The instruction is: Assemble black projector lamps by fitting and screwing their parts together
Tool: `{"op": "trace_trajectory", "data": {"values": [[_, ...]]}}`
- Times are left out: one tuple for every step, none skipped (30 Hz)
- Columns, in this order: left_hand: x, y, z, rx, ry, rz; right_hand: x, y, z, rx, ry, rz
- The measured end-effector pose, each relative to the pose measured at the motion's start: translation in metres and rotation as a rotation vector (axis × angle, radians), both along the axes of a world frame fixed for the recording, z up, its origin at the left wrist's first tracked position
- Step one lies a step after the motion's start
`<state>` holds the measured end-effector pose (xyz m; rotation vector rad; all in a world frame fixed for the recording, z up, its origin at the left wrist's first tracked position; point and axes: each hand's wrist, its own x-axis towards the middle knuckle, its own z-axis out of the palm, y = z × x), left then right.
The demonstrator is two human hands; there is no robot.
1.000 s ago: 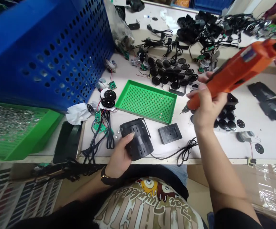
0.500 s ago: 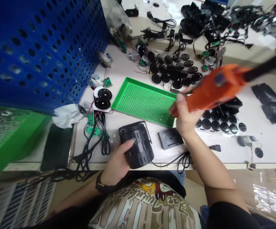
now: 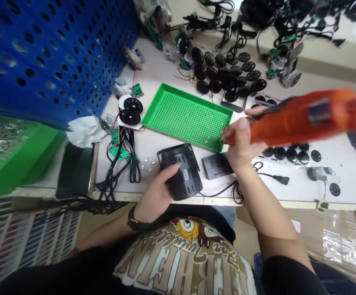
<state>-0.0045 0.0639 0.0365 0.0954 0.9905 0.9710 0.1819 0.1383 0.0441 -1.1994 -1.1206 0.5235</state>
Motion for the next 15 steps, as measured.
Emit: {"op": "trace_trajectory", "data": {"values": [[0.001,0.000,0.000,0.011,0.006,0.000,-0.004,0.008,-0.007,0.070,0.026,-0.055],[0.001,0.000,0.000,0.020,0.011,0.001,-0.006,0.013,-0.013,0.130,0.047,-0.093],[0.002,0.000,0.000,0.024,0.014,0.001,-0.008,0.016,-0.018,0.172,0.074,-0.096],[0.003,0.000,0.000,0.025,0.017,0.001,-0.008,0.018,-0.021,0.194,0.097,-0.069],[0.003,0.000,0.000,0.026,0.017,0.001,-0.008,0.018,-0.024,0.217,0.127,-0.045],[0.003,0.000,0.000,0.027,0.016,0.000,-0.009,0.018,-0.026,0.237,0.157,-0.026],[0.003,0.000,0.000,0.029,0.014,-0.001,-0.009,0.018,-0.027,0.246,0.180,-0.008],[0.003,0.001,0.000,0.033,0.013,-0.001,-0.009,0.018,-0.027,0.247,0.194,0.007],[0.003,0.001,-0.001,0.038,0.011,0.000,-0.010,0.018,-0.025,0.246,0.204,0.016],[0.003,0.001,-0.001,0.041,0.010,0.000,-0.010,0.017,-0.022,0.249,0.215,0.017],[0.003,0.001,-0.002,0.040,0.008,-0.002,-0.011,0.016,-0.017,0.260,0.227,0.009],[0.003,0.001,-0.003,0.036,0.004,-0.003,-0.011,0.013,-0.010,0.282,0.245,-0.003],[0.002,0.001,-0.004,0.032,-0.001,-0.002,-0.010,0.007,-0.001,0.302,0.265,-0.002],[0.002,0.001,-0.006,0.025,-0.011,-0.001,-0.010,-0.001,0.010,0.316,0.274,0.009],[0.003,0.001,-0.007,0.019,-0.027,0.001,-0.009,-0.011,0.023,0.314,0.283,0.051]]}}
